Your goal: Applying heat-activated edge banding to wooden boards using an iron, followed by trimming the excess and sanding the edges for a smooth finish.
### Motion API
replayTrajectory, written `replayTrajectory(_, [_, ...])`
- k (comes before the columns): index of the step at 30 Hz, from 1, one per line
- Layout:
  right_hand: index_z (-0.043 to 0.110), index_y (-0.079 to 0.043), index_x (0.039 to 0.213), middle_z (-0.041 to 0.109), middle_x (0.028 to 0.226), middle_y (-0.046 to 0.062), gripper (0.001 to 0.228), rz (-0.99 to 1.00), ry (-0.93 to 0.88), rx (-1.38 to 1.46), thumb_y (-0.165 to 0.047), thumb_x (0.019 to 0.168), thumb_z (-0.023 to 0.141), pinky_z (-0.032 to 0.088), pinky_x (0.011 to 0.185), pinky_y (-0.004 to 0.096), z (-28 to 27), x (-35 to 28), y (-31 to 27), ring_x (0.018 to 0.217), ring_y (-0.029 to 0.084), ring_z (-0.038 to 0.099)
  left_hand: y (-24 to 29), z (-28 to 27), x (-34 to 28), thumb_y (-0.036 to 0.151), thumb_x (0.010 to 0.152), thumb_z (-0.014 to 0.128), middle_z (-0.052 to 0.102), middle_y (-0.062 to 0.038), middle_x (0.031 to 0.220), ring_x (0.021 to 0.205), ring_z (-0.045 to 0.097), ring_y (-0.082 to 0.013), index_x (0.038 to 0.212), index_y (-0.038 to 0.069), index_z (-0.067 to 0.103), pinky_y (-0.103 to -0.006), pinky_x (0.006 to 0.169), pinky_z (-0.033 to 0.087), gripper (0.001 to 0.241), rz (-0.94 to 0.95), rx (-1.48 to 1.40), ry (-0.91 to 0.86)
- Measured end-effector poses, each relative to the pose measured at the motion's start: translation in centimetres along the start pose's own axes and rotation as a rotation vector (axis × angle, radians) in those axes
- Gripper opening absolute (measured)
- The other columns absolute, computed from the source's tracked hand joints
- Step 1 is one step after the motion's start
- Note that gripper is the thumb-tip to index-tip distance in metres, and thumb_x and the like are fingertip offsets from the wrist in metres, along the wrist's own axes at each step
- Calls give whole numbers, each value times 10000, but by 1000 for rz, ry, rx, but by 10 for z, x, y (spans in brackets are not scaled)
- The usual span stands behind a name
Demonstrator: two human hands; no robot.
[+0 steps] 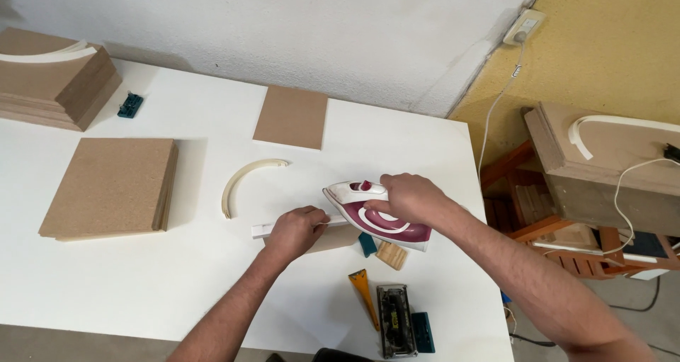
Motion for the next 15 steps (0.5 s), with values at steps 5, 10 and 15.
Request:
replayTrajectory(5, [640, -53, 1271, 744, 1050, 181, 631, -9, -19, -23, -596, 971, 530, 605, 864, 486, 5, 2, 8, 1033, 390, 738, 4, -4, -4, 164, 879, 768, 769, 10, 976, 927, 747, -180, 978, 200, 749, -304, 843, 611, 107, 15, -5, 24])
replayTrajectory(10, [644, -59, 1256, 749, 1065, 189, 637, 35, -40, -42, -612, 960, 534, 604, 883, 482, 4, -7, 35, 1052, 396, 736, 9, -5, -9, 158, 869, 777, 771, 11, 955, 900, 748, -174, 944, 196, 748, -296, 819, 614, 90, 19, -4, 53])
replayTrajectory(15, [655, -62, 1239, 759, 1045, 187, 590, 40, -36, -51, -576, 969, 551, 615, 865, 463, 10, -2, 39, 1029, 379, 750, 11, -2, -11, 161, 874, 774, 769, 15, 950, 894, 744, -168, 916, 201, 745, -277, 813, 605, 65, 21, -2, 68])
Point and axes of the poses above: each hand's wrist, its own x-axis towards the middle knuckle, its own z-axis out of the palm, y = z × x, the point moved 3 cm from there along x, towards the middle knuckle
